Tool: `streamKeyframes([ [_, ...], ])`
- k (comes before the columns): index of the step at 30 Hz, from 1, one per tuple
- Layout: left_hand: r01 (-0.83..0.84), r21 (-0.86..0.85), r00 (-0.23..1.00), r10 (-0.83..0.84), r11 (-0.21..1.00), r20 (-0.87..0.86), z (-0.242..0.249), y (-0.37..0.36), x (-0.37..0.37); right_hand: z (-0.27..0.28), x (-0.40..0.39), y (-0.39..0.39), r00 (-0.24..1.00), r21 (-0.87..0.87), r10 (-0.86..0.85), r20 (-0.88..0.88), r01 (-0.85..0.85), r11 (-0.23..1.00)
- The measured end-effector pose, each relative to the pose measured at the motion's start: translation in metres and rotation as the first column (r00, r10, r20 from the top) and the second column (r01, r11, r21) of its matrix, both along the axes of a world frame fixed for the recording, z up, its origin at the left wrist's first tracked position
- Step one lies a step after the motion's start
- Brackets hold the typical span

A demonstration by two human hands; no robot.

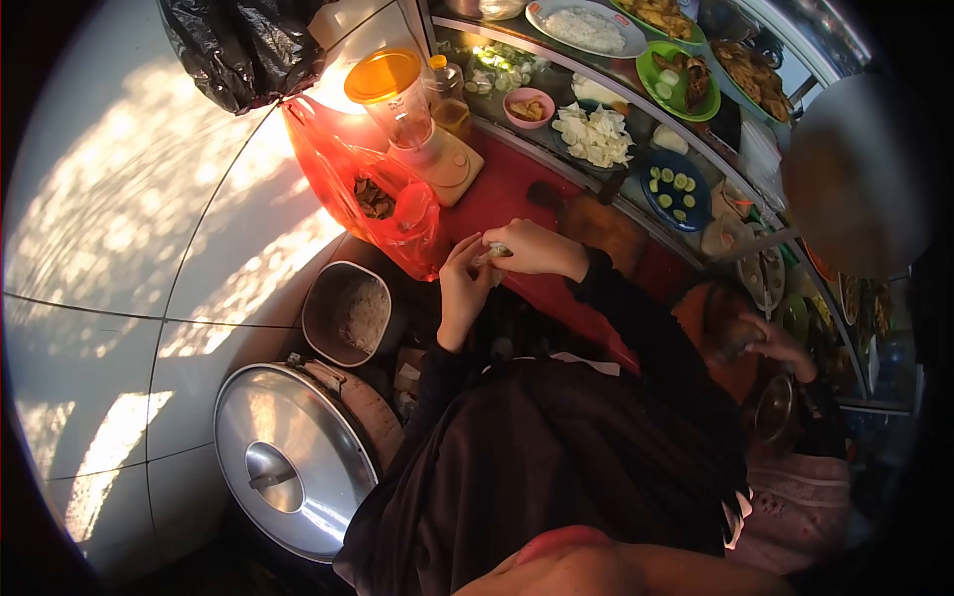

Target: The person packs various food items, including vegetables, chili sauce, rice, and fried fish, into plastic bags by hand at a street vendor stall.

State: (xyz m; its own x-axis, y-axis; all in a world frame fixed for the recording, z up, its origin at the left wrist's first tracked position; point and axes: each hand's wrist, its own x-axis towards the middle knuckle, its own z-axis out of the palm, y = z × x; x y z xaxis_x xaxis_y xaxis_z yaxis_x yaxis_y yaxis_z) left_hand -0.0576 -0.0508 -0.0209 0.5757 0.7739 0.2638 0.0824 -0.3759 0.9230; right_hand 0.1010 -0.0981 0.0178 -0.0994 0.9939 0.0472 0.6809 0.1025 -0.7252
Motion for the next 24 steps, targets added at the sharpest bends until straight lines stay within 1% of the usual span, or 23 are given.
streamKeyframes([
  [1, 0.009, 0.000, 1.000, -0.009, 1.000, -0.001, -0.001, -0.002, 0.001, -0.003, 0.001, 0.000, 0.994, -0.010, 0.019, 0.104, -0.018, 1.000],
  [2, 0.025, 0.001, 0.997, -0.025, 1.000, -0.075, -0.002, -0.004, 0.003, -0.006, 0.003, -0.001, 0.995, -0.010, 0.010, 0.103, -0.009, 1.000],
  [3, 0.042, 0.000, 0.988, -0.041, 0.999, -0.150, -0.004, -0.007, 0.005, -0.010, 0.006, -0.003, 0.982, -0.020, 0.013, 0.186, -0.009, 1.000],
  [4, 0.052, -0.001, 0.987, -0.051, 0.999, -0.152, -0.008, -0.009, 0.007, -0.009, 0.007, -0.005, 0.963, -0.032, 0.016, 0.268, -0.008, 0.999],
  [5, 0.076, -0.025, 0.986, -0.079, 0.997, -0.144, -0.014, -0.011, 0.011, -0.006, 0.009, -0.008, 0.964, -0.035, 0.007, 0.265, 0.002, 0.999],
  [7, 0.109, -0.053, 0.984, -0.115, 0.993, -0.136, -0.020, -0.014, 0.015, 0.001, 0.016, -0.015, 0.963, -0.235, 0.059, 0.262, 0.005, 0.972],
  [8, 0.123, -0.025, 0.979, -0.125, 0.992, -0.160, -0.020, -0.014, 0.017, -0.002, 0.019, -0.020, 0.964, -0.239, 0.051, 0.260, 0.013, 0.971],
  [10, 0.144, 0.001, 0.973, -0.141, 0.990, -0.182, -0.024, -0.012, 0.022, -0.012, 0.028, -0.031, 0.999, -0.219, 0.025, 0.031, -0.017, 0.976],
  [11, 0.179, -0.027, 0.967, -0.181, 0.984, -0.180, -0.029, -0.011, 0.024, -0.016, 0.031, -0.035, 0.999, -0.222, 0.018, 0.031, -0.011, 0.975],
  [12, 0.213, -0.054, 0.959, -0.219, 0.976, -0.178, -0.032, -0.011, 0.027, -0.020, 0.032, -0.039, 0.997, -0.161, -0.021, 0.077, 0.034, 0.986],
  [13, 0.220, -0.057, 0.957, -0.227, 0.974, -0.180, -0.031, -0.012, 0.029, -0.022, 0.032, -0.043, 0.991, -0.098, -0.064, 0.120, 0.076, 0.992],
  [14, 0.216, -0.067, 0.958, -0.225, 0.974, -0.178, -0.030, -0.014, 0.032, -0.023, 0.031, -0.045, 0.990, -0.099, -0.072, 0.118, 0.084, 0.992],
  [15, 0.213, -0.077, 0.959, -0.223, 0.974, -0.176, -0.029, -0.016, 0.035, -0.024, 0.028, -0.048, 0.974, -0.073, -0.145, 0.176, 0.159, 0.984],
  [16, 0.220, -0.078, 0.957, -0.231, 0.972, -0.176, -0.030, -0.016, 0.038, -0.023, 0.025, -0.050, 0.948, -0.043, -0.216, 0.232, 0.232, 0.972],
  [17, 0.237, -0.059, 0.953, -0.244, 0.970, -0.181, -0.031, -0.017, 0.040, -0.022, 0.022, -0.052, 0.947, -0.045, -0.223, 0.231, 0.239, 0.970],
  [19, 0.260, -0.043, 0.947, -0.263, 0.965, -0.186, -0.031, -0.019, 0.043, -0.018, 0.016, -0.054, 0.898, -0.013, -0.268, 0.348, 0.290, 0.957],
  [21, 0.232, 0.004, 0.942, -0.223, 0.973, -0.249, -0.030, -0.021, 0.044, -0.022, 0.018, -0.057, 0.893, -0.010, -0.256, 0.369, 0.280, 0.960],
  [22, 0.235, 0.004, 0.941, -0.226, 0.972, -0.251, -0.032, -0.020, 0.044, -0.024, 0.019, -0.059, 0.888, -0.004, -0.241, 0.391, 0.263, 0.965],
  [23, 0.242, 0.084, 0.944, -0.215, 0.966, -0.252, -0.035, -0.017, 0.043, -0.026, 0.023, -0.059, 0.889, -0.004, -0.243, 0.389, 0.265, 0.964],
  [24, 0.247, 0.165, 0.947, -0.202, 0.955, -0.252, -0.037, -0.015, 0.042, -0.027, 0.028, -0.058, 0.949, 0.014, -0.201, 0.243, 0.203, 0.979],
])
